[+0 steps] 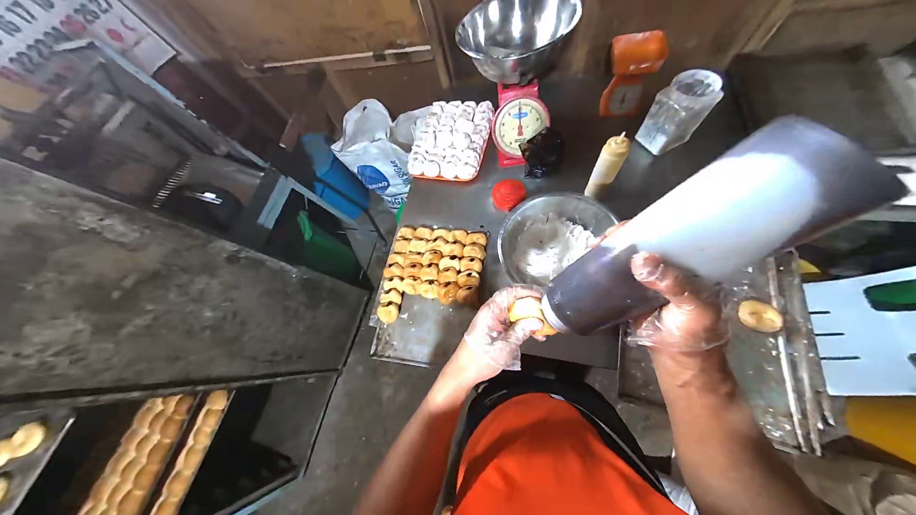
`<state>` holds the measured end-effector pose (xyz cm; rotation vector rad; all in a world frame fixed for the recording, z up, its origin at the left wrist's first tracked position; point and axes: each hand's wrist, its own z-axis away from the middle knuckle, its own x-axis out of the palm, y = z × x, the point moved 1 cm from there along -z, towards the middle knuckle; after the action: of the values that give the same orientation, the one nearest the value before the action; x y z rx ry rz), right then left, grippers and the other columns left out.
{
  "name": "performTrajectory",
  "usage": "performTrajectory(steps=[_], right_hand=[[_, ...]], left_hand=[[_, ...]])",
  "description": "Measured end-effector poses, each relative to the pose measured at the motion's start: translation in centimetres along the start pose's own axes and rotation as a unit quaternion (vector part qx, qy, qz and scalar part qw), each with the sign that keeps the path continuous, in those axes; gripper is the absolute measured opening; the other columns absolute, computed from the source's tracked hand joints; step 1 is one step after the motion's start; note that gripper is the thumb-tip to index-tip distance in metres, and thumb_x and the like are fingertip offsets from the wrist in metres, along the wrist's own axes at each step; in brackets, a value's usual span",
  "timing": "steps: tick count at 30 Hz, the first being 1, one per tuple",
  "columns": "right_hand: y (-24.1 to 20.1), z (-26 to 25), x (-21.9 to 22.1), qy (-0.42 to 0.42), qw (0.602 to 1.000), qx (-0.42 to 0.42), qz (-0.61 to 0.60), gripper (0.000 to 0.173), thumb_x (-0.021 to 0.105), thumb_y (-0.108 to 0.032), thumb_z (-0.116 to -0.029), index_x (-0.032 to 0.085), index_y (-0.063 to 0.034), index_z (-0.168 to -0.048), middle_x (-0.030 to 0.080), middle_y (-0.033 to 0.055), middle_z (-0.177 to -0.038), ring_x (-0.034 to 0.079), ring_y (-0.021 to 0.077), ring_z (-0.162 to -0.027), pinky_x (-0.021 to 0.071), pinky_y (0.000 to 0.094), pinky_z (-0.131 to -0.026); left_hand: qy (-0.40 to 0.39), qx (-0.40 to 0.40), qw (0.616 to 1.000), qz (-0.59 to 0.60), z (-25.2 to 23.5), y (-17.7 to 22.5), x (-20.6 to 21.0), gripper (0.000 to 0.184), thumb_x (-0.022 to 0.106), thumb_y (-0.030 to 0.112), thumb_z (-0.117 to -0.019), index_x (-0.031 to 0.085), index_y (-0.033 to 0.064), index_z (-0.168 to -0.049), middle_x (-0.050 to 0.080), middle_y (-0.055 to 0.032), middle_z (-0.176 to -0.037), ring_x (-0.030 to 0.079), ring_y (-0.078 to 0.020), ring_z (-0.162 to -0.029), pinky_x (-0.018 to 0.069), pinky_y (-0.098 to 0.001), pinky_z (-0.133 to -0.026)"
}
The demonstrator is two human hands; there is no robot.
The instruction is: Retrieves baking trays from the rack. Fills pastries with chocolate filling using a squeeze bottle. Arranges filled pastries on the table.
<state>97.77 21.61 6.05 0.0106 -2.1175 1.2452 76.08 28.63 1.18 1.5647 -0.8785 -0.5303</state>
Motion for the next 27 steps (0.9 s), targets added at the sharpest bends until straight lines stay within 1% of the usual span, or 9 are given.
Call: performTrajectory(steps=[3, 6, 8, 10, 12, 15, 19, 22, 27], right_hand=[[0.4, 0.2, 0.4, 0.057, 0.998, -0.027, -0.001, 0.040, 0.078, -0.025, -0.0868, 0.066, -0.0046, -0.119, 0.071, 0.0155, -0.115, 0.069, 0.0293, -0.108, 0.0573, 0.0495, -0.095], [0.3, 0.4, 1.4, 0.113, 0.990, -0.020, -0.087, 0.035, 0.066, -0.028, -0.0947, 0.066, -0.0075, -0.123, 0.070, 0.0129, -0.123, 0.066, 0.0263, -0.117, 0.0547, 0.0452, -0.102], [0.1, 0.3, 1.2, 0.121, 0.985, 0.017, -0.121, 0.036, 0.065, -0.033, -0.0957, 0.066, -0.0083, -0.122, 0.070, 0.0120, -0.123, 0.066, 0.0247, -0.117, 0.0553, 0.0445, -0.101], [0.1, 0.0, 0.4, 0.111, 0.987, 0.043, -0.106, 0.034, 0.071, -0.032, -0.0905, 0.069, -0.0096, -0.116, 0.072, 0.0109, -0.115, 0.069, 0.0231, -0.110, 0.0578, 0.0439, -0.096], [0.2, -0.3, -0.6, 0.057, 0.996, 0.034, -0.054, 0.035, 0.077, -0.029, -0.0863, 0.070, -0.0095, -0.114, 0.073, 0.0108, -0.112, 0.070, 0.0231, -0.106, 0.0585, 0.0440, -0.093], [0.8, -0.3, -0.8, 0.021, 0.999, -0.033, 0.018, 0.043, 0.081, -0.020, -0.0841, 0.064, -0.0033, -0.120, 0.071, 0.0165, -0.113, 0.069, 0.0301, -0.105, 0.0582, 0.0509, -0.093], [0.9, 0.3, 1.5, 0.075, 0.993, -0.082, -0.032, 0.035, 0.072, -0.028, -0.0918, 0.068, -0.0089, -0.121, 0.071, 0.0113, -0.120, 0.067, 0.0261, -0.115, 0.0551, 0.0457, -0.101], [0.7, 0.1, 1.6, 0.099, 0.990, -0.033, -0.098, 0.038, 0.069, -0.035, -0.0921, 0.067, -0.0099, -0.121, 0.069, 0.0112, -0.122, 0.065, 0.0244, -0.117, 0.0542, 0.0439, -0.101], [0.5, -0.4, 0.0, -0.037, 0.999, 0.009, -0.029, 0.033, 0.077, -0.025, -0.0875, 0.070, -0.0106, -0.117, 0.072, 0.0091, -0.114, 0.069, 0.0216, -0.106, 0.0580, 0.0417, -0.094]], left_hand=[[0.021, -0.011, 0.999, -0.040, -0.1, -0.2, 1.0, 0.043, 0.057, 0.008, -0.1027, 0.044, -0.0086, -0.140, 0.062, -0.0164, -0.125, 0.070, -0.0221, -0.097, 0.0636, -0.0398, -0.083], [0.064, 0.010, 0.994, 0.090, -0.3, -1.4, 1.8, 0.044, 0.053, 0.009, -0.1038, 0.039, -0.0077, -0.142, 0.064, -0.0161, -0.122, 0.070, -0.0259, -0.100, 0.0625, -0.0455, -0.086], [0.042, 0.034, 0.990, 0.134, -0.4, -1.7, 1.5, 0.042, 0.055, 0.010, -0.1030, 0.043, -0.0049, -0.141, 0.065, -0.0134, -0.122, 0.070, -0.0249, -0.102, 0.0620, -0.0457, -0.086], [-0.002, 0.038, 0.996, 0.074, -0.6, -1.0, 0.1, 0.042, 0.058, 0.009, -0.1010, 0.046, -0.0080, -0.138, 0.065, -0.0141, -0.122, 0.070, -0.0226, -0.101, 0.0620, -0.0429, -0.086], [-0.042, 0.028, 0.998, -0.022, -0.8, 0.2, -0.9, 0.039, 0.060, 0.007, -0.1007, 0.050, -0.0081, -0.135, 0.063, -0.0144, -0.126, 0.067, -0.0194, -0.107, 0.0591, -0.0387, -0.093], [-0.017, -0.001, 0.990, -0.137, -0.8, 0.8, -0.4, 0.038, 0.057, 0.010, -0.1023, 0.051, -0.0071, -0.136, 0.063, -0.0157, -0.127, 0.066, -0.0181, -0.110, 0.0578, -0.0358, -0.096], [0.075, -0.008, 0.997, 0.019, -0.6, -1.1, 1.9, 0.046, 0.049, 0.014, -0.1058, 0.036, -0.0108, -0.142, 0.064, -0.0171, -0.120, 0.071, -0.0245, -0.097, 0.0635, -0.0416, -0.083], [0.059, 0.004, 0.984, 0.168, -0.2, -1.7, 2.4, 0.040, 0.047, 0.014, -0.1064, 0.038, -0.0039, -0.141, 0.068, -0.0157, -0.114, 0.072, -0.0277, -0.095, 0.0622, -0.0461, -0.084], [-0.018, -0.012, 0.998, -0.051, -0.5, 1.2, -1.5, 0.038, 0.055, 0.011, -0.1043, 0.050, -0.0078, -0.136, 0.064, -0.0152, -0.123, 0.070, -0.0194, -0.097, 0.0626, -0.0368, -0.083]])
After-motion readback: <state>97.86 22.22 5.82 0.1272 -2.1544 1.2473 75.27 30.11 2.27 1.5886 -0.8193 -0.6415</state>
